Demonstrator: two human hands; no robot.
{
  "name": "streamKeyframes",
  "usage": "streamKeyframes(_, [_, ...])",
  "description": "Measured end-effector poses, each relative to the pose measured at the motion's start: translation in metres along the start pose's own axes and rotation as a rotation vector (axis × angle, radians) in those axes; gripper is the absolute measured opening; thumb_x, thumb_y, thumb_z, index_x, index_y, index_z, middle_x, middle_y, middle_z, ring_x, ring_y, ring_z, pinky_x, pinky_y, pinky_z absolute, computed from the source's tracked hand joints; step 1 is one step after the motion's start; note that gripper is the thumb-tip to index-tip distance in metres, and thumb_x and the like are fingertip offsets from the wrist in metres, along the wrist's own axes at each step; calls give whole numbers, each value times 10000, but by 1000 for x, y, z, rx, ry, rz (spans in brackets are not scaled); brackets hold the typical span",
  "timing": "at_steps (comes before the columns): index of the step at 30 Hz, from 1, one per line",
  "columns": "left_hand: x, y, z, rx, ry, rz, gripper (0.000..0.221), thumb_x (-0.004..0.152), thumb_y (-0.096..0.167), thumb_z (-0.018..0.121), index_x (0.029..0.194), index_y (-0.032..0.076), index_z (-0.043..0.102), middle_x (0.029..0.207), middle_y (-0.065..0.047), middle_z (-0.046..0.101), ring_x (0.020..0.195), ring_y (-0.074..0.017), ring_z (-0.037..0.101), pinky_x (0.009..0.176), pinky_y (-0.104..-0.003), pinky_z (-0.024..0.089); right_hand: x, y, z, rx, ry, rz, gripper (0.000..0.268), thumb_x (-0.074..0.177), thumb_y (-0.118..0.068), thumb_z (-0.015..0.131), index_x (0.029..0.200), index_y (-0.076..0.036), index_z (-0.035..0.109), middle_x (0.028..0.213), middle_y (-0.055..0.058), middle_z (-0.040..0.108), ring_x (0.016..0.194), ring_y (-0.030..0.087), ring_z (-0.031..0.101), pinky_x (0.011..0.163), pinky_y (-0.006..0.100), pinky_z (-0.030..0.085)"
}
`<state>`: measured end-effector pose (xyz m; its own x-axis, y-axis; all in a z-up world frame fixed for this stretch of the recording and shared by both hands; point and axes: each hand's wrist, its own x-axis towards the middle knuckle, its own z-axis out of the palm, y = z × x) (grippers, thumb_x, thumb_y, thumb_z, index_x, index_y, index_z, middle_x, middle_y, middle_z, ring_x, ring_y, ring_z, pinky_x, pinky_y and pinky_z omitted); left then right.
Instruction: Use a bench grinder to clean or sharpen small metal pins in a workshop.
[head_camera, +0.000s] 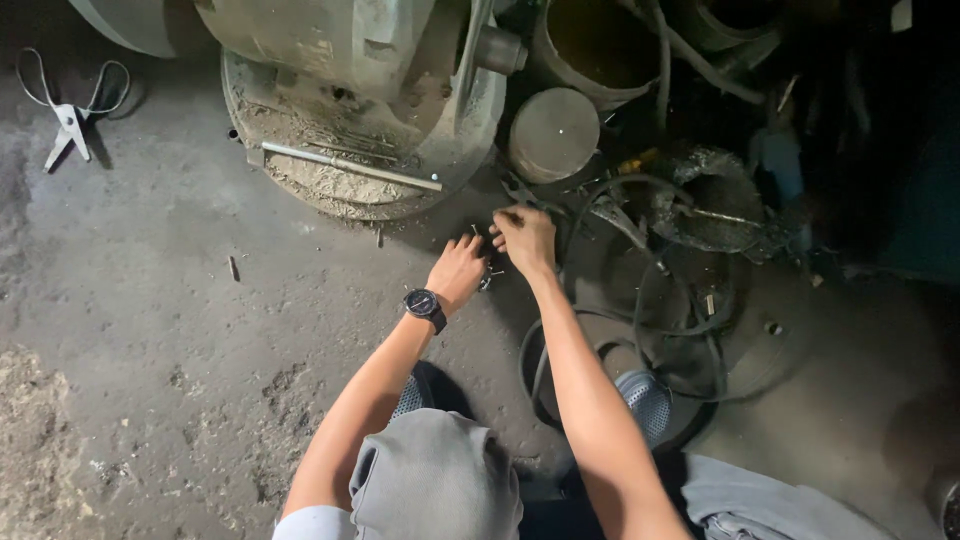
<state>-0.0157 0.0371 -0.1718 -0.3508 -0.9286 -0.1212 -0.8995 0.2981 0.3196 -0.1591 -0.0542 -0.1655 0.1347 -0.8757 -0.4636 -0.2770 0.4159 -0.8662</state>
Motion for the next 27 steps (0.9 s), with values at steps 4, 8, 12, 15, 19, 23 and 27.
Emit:
streamKeyframes(4, [-2,-3,-14,63,-101,30,143,843,123,640,905,41,739,1203,-166,610,1181,-305,550,932,-413,468,-9,22,4,46,-9,33,175,924,-138,690,980,11,762,792,82,770,589,116,694,512,263,560])
streamKeyframes(8, [-5,-10,-2,24,-58,29,204,831,99,635,1006,44,724,1161,-143,605,1168,-301,554,938,-423,467,-24,19,4,-127,-21,-10,172,912,-123,695,1013,-7,772,794,102,772,626,151,732,569,291,583])
streamKeyframes(12, [-8,-12,-1,-6,45,-2,265,816,93,628,1066,48,703,1131,-139,603,1122,-307,559,915,-435,465,-28,33,6,-452,-37,-319,198,824,-60,716,1009,-25,778,898,150,776,804,267,761,730,362,580])
streamKeyframes(15, [-13,-8,-13,37,20,-17,246,814,103,625,1046,38,677,1099,-141,600,1105,-308,563,901,-432,464,-31,33,8,-665,-57,-364,234,768,-58,754,996,-17,784,935,196,752,879,356,719,779,422,551])
streamKeyframes(19, [-20,-13,2,18,27,-62,209,856,93,620,1055,31,638,1058,-139,597,1069,-309,568,897,-429,464,-32,30,8,-493,-13,-278,174,860,-102,717,1009,-39,782,929,168,764,859,299,752,781,382,579])
streamKeyframes(23, [-26,-10,-17,-153,81,-118,174,856,84,645,1015,28,600,1024,-148,595,1024,-326,572,872,-435,462,-30,23,5,-452,-67,-169,203,870,-145,722,1048,-61,774,915,138,776,833,266,760,762,363,574])
streamKeyframes(27, [-26,-3,-44,-235,229,-188,162,842,50,674,988,27,609,1001,-156,589,1004,-339,573,850,-445,465,-27,24,7,-384,-129,-177,217,880,-187,740,1052,-60,776,928,108,788,803,201,756,737,334,572])
